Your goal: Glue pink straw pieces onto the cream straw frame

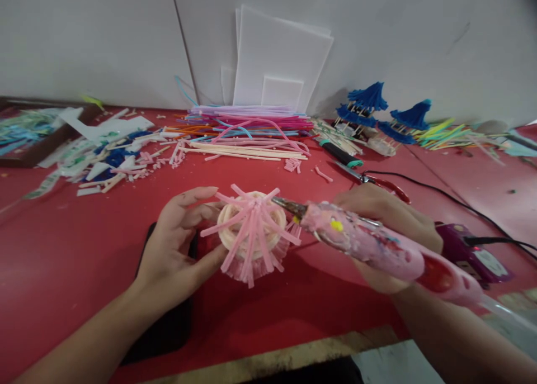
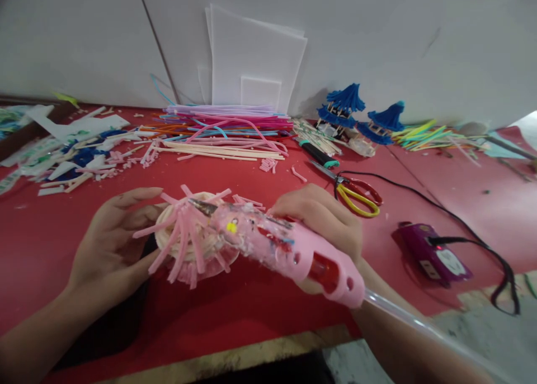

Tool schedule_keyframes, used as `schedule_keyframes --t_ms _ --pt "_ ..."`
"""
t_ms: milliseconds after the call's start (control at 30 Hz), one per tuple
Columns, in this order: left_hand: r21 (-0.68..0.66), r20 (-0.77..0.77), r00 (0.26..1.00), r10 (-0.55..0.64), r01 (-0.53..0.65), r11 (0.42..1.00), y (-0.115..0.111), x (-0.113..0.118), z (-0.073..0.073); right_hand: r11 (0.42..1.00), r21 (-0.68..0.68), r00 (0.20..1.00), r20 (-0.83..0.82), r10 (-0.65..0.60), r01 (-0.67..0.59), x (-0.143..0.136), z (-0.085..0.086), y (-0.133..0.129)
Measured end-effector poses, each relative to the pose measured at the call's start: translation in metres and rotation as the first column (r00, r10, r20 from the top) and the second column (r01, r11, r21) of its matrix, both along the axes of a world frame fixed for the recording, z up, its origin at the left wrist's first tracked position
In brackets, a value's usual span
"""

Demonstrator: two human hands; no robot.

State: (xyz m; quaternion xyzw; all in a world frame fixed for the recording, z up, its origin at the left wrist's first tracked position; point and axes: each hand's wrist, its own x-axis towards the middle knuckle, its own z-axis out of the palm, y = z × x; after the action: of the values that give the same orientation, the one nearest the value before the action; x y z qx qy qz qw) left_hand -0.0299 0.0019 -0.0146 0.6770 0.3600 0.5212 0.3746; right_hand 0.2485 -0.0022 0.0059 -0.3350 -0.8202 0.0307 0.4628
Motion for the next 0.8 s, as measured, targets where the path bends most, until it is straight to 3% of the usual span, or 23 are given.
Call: schedule_keyframes --t_ms 67,200,400,533,800 --pt "-0.02 0.03 0.999 0.032 -0.031 0.999 0.0 0.0 -0.001 0.998 0.014 0.998 0.024 0.057 -0.057 0.005 0.002 0.0" --pt "-0.042 0.075 0.993 0.096 -0.093 0.995 0.001 0.0 -0.002 0.998 -0.009 0.992 0.112 0.059 -0.058 0.014 0.005 0.0" --pt "-0.014 0.126 0.989 0.075 -0.074 0.997 0.002 -0.002 -0.003 0.999 0.018 0.988 0.152 0.034 -0.038 0.016 0.004 0.001" --pt "0.001 0.129 0.988 0.079 -0.079 0.997 0.003 -0.002 -0.004 0.994 -0.011 0.966 0.234 0.111 -0.112 0.016 0.006 0.001" --pt "0.031 0.13 0.99 0.052 -0.056 0.998 0.004 0.0 -0.003 0.998 0.018 0.985 0.163 0.055 -0.058 0.013 0.003 -0.003"
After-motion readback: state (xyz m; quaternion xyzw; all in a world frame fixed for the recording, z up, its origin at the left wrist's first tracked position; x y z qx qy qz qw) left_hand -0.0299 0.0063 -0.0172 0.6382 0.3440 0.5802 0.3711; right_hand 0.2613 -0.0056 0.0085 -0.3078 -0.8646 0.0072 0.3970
